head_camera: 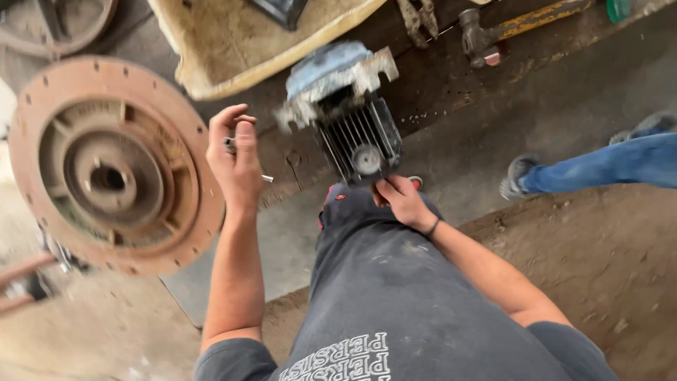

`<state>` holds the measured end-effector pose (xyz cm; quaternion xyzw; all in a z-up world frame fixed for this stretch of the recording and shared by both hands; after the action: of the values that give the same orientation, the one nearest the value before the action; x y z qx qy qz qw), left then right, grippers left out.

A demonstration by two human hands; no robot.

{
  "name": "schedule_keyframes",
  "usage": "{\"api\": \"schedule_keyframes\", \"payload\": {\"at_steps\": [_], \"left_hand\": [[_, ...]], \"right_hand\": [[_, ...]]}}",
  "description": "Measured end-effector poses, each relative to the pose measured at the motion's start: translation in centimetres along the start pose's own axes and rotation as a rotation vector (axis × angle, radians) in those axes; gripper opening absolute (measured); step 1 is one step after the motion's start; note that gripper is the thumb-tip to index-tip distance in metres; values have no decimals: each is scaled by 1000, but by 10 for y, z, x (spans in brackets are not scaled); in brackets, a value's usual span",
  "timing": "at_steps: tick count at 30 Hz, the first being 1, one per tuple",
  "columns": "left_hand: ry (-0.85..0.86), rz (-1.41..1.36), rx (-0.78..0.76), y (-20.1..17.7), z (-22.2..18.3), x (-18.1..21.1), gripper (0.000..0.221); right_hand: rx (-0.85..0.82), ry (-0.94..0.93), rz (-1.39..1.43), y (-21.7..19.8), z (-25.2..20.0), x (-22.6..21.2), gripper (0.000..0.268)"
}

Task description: The person is disassembling an electric motor by removing screws and tapping the housing with a hammer to separate the components.

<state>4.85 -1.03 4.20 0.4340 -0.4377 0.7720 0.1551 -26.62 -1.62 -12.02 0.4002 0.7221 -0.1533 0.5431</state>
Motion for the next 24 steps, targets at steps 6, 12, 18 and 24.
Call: {"api": "schedule_keyframes", "payload": {"at_steps": [6, 12, 18, 24], "left_hand": [[-286, -124, -28, -15, -114, 24, 25], [-691, -682, -120, 48, -210, -2, 43], [-1160, -911, -166, 150, -212, -28, 52], [-952, -1332, -477, 152, -222, -74, 39]], "right_hand": [[10, -36, 646, 17, 0, 35, 36], [-56, -24, 537, 17, -26, 47, 46], [-185, -149, -127, 2, -83, 65, 64], [240, -95, -222, 35, -118, 60, 49]]}}
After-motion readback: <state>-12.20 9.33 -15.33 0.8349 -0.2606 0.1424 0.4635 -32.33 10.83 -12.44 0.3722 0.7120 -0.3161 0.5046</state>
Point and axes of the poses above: each hand's wrist, its own z-axis towards the middle knuckle, its own y-axis out of the palm, x = y × z, the point moved 1 cm from there along z, towards the middle knuckle, and after that the axes turned 4 degrees about z, right-handed, at the moved point
